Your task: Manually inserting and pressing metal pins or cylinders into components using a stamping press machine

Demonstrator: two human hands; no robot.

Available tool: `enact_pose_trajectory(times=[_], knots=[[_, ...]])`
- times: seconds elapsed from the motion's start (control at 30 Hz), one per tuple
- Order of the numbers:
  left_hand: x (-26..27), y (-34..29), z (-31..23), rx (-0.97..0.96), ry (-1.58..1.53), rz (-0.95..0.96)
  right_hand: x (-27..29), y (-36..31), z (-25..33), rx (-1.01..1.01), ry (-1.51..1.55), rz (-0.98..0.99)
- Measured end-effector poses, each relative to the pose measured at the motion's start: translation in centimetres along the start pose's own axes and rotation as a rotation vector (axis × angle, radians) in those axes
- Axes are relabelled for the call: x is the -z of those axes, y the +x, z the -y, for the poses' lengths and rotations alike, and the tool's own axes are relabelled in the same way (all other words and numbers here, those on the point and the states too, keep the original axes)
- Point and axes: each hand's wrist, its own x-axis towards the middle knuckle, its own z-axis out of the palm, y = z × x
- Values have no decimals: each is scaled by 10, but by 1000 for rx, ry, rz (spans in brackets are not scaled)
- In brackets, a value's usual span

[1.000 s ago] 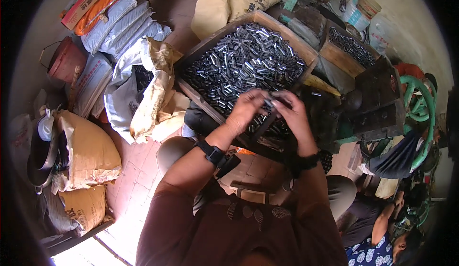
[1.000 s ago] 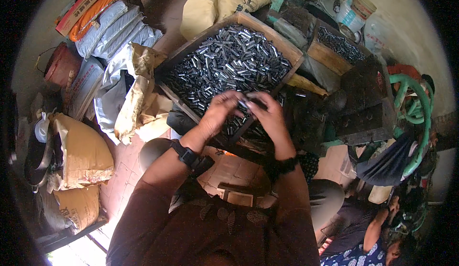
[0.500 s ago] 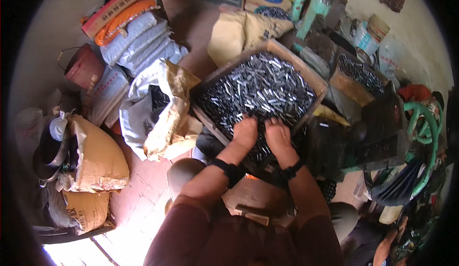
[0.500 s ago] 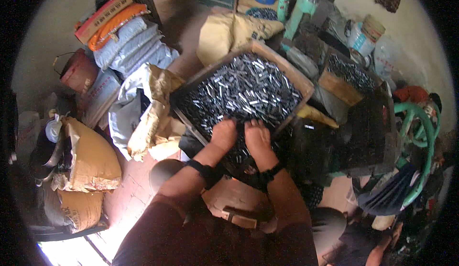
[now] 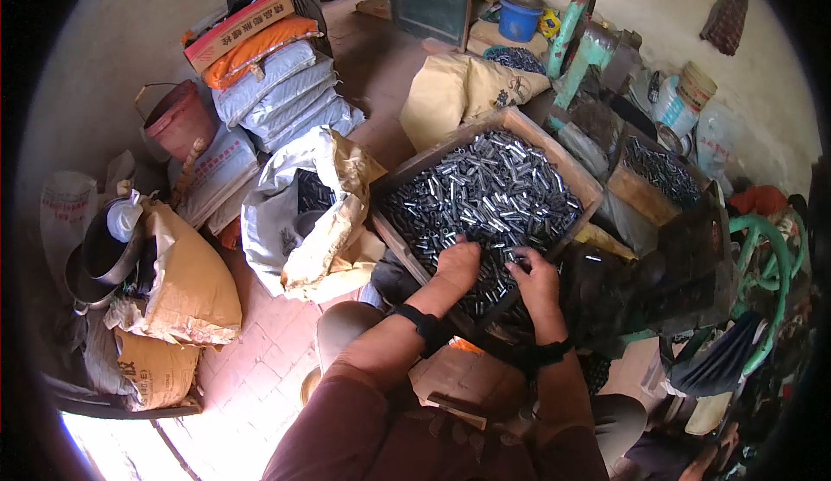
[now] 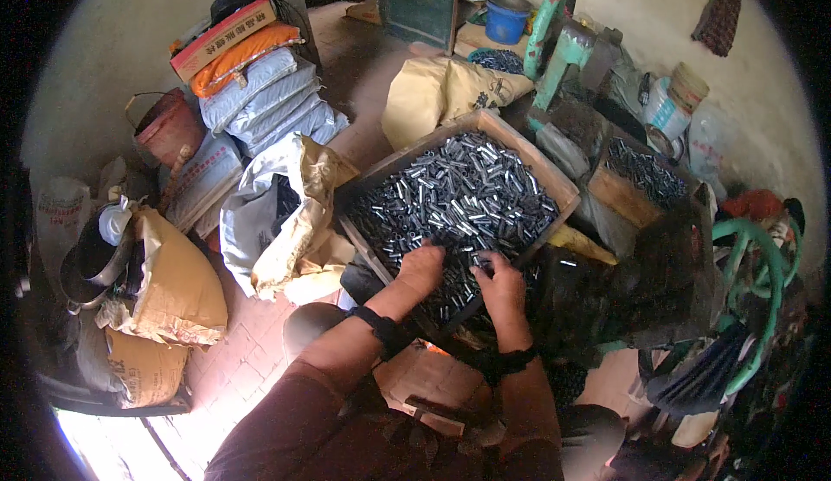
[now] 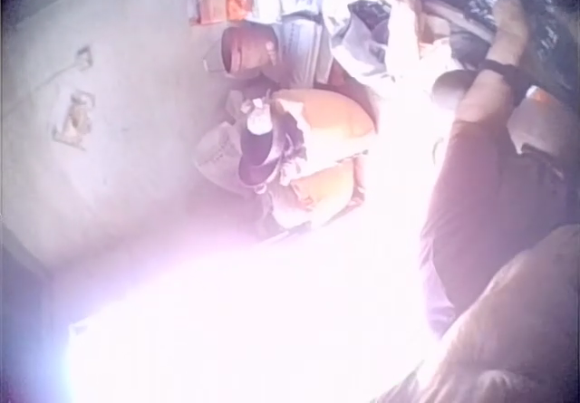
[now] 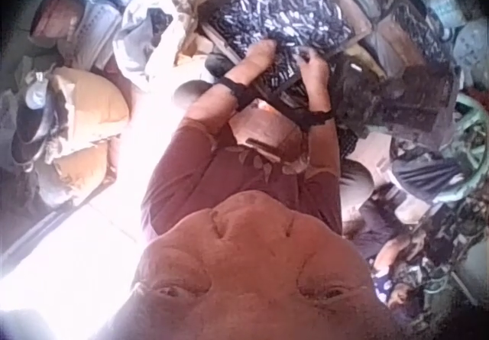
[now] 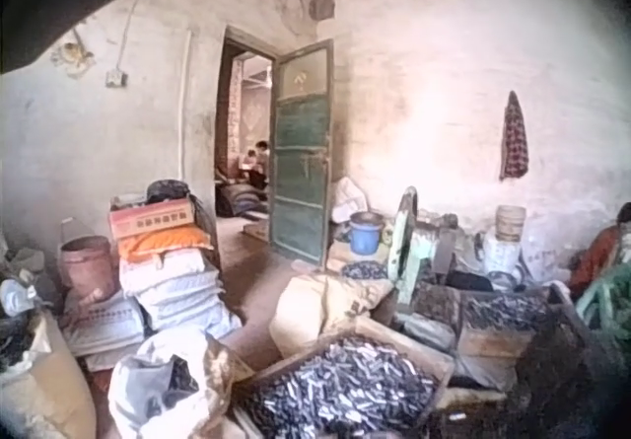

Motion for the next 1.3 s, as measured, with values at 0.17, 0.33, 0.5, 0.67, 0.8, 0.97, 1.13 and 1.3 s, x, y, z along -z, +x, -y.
enact_pose_trajectory(times=[0.17,0.33,0.5,0.67,0.8,0.97,1.13,1.3], knots=[[-3,2,-1,76,-7,97,12,-20,-14,-171,335,-2],[7,-12,-14,-23,-313,-79,43,-54,-21,-285,563,20],[38,-49,-73,172,-1312,445,93,-98,-4,-372,638,-122],[13,-83,-133,250,-1733,653,127,-144,-15,-381,727,-293],[4,-111,-175,249,-1768,716,141,-176,-33,-385,784,-437],[-6,-131,-206,258,-1736,707,154,-194,-44,-393,825,-488],[-7,-134,-218,256,-1694,629,159,-199,-54,-435,818,-562],[-6,-136,-221,214,-1704,637,158,-201,-57,-357,797,-516]])
